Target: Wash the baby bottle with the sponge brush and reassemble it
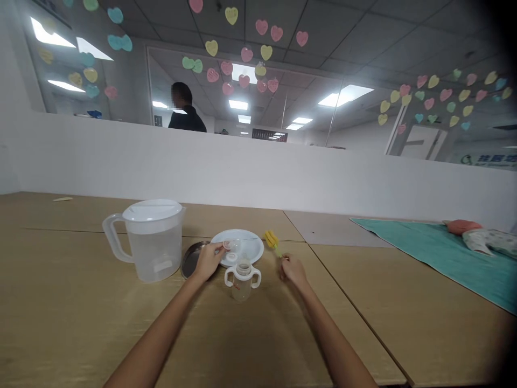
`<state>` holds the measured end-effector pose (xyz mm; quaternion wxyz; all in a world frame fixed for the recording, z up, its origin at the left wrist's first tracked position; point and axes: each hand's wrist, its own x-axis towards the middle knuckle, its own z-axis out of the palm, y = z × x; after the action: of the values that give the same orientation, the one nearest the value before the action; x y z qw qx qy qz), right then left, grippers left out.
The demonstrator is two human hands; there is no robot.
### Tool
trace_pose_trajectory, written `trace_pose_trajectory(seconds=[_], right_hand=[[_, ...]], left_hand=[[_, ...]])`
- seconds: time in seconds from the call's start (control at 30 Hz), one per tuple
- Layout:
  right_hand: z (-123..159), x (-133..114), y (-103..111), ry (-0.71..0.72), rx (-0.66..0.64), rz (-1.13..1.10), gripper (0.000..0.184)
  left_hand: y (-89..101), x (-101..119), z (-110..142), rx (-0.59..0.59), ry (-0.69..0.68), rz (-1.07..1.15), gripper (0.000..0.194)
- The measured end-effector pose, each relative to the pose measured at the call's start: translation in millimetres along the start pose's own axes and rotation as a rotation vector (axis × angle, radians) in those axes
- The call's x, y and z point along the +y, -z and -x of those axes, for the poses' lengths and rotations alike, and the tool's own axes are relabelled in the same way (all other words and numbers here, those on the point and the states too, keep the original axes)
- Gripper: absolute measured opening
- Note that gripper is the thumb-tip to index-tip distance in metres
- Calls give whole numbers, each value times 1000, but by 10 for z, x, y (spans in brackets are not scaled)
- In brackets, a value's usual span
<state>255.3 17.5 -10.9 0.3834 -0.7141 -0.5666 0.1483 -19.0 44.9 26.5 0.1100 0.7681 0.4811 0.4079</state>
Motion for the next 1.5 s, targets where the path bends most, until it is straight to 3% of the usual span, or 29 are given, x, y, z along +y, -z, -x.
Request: trace_pose_trajectory(seconds=[0.17,0.3,0.43,0.7,0.9,0.97,1.07,1.17,1.27,1.37,1.5], right_hand=[[190,-232,-12,301,141,-159,36],[356,-384,0,411,113,-240,40],[416,-421,20,366,90,-143,41],[248,-297,73,47,91,136,38],[170,-177,40,103,160,173,34],[172,-172,42,168,231,119,35],[210,-191,35,398,282,33,37],[282,-221,-23,635,154,83,36],[337,-243,-110,740,64,160,35],[340,-252,-148,689,84,163,35],[303,-243,-86,497,206,117,36]], left_hand=[[-57,-33,26,146,-15,30,37],[-124,-107,74,167,-50,51,38],[-167,-101,114,113,-25,67,41],[-158,-51,115,80,2,0,44],[-159,-54,124,72,1,13,44],[-155,-51,122,62,-1,-1,45],[-160,-59,113,48,0,-24,45],[-184,-85,101,46,14,-54,42],[-209,-101,96,73,58,-101,35],[-214,-83,103,84,51,-80,38],[-194,-35,120,92,25,4,43]])
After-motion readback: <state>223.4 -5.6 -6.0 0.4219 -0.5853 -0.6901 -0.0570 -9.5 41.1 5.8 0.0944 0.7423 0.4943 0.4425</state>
